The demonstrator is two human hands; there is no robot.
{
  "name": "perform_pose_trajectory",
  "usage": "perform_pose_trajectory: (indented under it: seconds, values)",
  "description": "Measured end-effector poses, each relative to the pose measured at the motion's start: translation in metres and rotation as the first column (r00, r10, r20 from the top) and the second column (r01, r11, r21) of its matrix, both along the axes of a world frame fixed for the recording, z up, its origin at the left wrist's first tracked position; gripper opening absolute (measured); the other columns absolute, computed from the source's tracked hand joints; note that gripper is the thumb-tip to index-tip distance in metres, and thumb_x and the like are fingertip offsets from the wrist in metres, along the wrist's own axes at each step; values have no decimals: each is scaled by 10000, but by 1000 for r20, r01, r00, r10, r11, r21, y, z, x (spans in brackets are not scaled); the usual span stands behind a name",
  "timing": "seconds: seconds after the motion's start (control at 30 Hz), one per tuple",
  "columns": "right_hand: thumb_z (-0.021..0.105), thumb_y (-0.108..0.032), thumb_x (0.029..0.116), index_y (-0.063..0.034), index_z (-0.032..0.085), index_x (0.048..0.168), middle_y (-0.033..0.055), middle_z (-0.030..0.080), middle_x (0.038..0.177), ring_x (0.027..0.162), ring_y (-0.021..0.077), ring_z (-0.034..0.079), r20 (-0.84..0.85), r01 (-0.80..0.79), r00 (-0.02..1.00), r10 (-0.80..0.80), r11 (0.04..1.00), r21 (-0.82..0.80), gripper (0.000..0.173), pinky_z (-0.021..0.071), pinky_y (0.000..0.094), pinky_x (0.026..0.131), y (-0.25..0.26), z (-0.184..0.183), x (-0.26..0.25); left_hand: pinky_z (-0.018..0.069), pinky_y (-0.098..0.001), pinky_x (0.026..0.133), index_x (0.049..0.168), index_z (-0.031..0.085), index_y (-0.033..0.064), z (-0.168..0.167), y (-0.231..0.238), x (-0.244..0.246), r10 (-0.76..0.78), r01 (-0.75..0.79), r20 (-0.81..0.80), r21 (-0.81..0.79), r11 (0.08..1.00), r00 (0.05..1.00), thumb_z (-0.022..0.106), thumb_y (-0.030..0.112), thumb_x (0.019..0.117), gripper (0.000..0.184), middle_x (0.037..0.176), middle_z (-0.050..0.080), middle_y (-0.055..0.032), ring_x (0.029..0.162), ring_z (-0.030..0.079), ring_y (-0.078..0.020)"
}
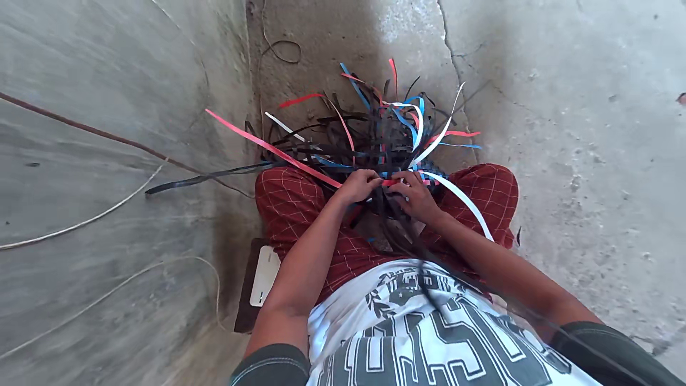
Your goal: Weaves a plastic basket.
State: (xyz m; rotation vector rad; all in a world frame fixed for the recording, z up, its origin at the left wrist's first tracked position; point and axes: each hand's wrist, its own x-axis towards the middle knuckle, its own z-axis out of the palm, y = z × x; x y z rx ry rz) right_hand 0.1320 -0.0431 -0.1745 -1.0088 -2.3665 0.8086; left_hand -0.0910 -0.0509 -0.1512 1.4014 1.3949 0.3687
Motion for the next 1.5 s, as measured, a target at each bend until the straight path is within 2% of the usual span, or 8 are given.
perform_pose_trajectory:
  seconds: [0.13, 0.33, 0.6, 0.73, 0.9, 1.1, 1.33, 1.5]
  values:
    - [593, -4, 989, 86, 707, 1008, 258, 589, 1355, 1278, 435, 512, -25, 234, 964, -263, 894, -381, 147, 374, 590, 1089, 5, 34, -22, 511, -449, 971, 1043, 695, -83, 1, -11, 13, -157, 134, 89, 222, 966, 984, 543, 9, 1035, 178, 1068, 665, -210, 1037, 642, -298]
    - [623, -21, 979, 47, 613, 1244, 169, 677, 1118, 968, 200, 650, -156, 273, 880, -448, 747, -606, 274, 544, 381, 882, 15, 36, -18, 499, -507, 1017, 1111, 659, -100, -4, -15, 23, -166, 174, -57, 197, 965, 984, 538, 25, 1035, 189, 1170, 615, -266, 1129, 618, -384]
    - [650, -35, 958, 61, 732, 1017, 174, 715, 1015, 973, 217, 673, -122, 123, 973, -198, 883, -453, 140, 551, 387, 912, -19, 30, 16, 515, -559, 907, 1109, 683, -25, -7, -7, 32, 64, -64, -6, -94, 993, 998, 531, 312, 1090, 370, 999, 700, -206, 952, 676, -328]
    - [621, -20, 968, 1, 680, 1250, 229, 637, 1262, 964, 264, 665, -18, 115, 991, -135, 900, -420, 289, 569, 401, 842, -9, 19, 27, 510, -595, 906, 1116, 693, -32, -13, -5, 30, 51, -59, -115, -62, 996, 992, 541, 258, 1086, 329, 995, 697, -238, 966, 676, -382]
    - [683, -64, 961, 70, 697, 991, 213, 663, 1069, 900, 264, 645, 17, 330, 930, -368, 812, -481, 138, 552, 430, 831, 4, 21, 3, 513, -492, 935, 1153, 690, -29, -4, -13, 36, -12, 13, 30, -39, 999, 999, 557, 220, 1080, 291, 1036, 704, -192, 967, 668, -281]
    - [404, -87, 1082, -1, 530, 1204, 62, 690, 870, 704, 113, 638, -251, 239, 768, -589, 628, -741, 195, 552, 309, 712, 5, 24, -9, 511, -577, 910, 1055, 727, -3, -19, -11, 29, 85, -86, -65, -19, 996, 994, 554, 289, 1076, 340, 957, 708, -208, 948, 680, -347]
    - [563, -246, 1068, -150, 449, 1547, 167, 673, 935, 629, 183, 602, 353, 296, 935, -45, 651, -699, 502, 539, 360, 654, 22, 34, -6, 492, -596, 938, 1073, 705, 5, -9, -6, 36, 54, -77, -209, -101, 992, 976, 519, 404, 1081, 440, 1037, 693, -213, 1041, 663, -368]
    - [631, -279, 1022, -67, 608, 1357, 251, 690, 1169, 1117, 435, 655, 514, 204, 855, 69, 866, -456, 397, 475, 620, 1000, 27, 41, -13, 489, -623, 937, 1059, 699, -2, -7, -7, 36, 68, -113, -307, -132, 985, 949, 497, 425, 1082, 472, 1067, 697, -227, 1080, 663, -394]
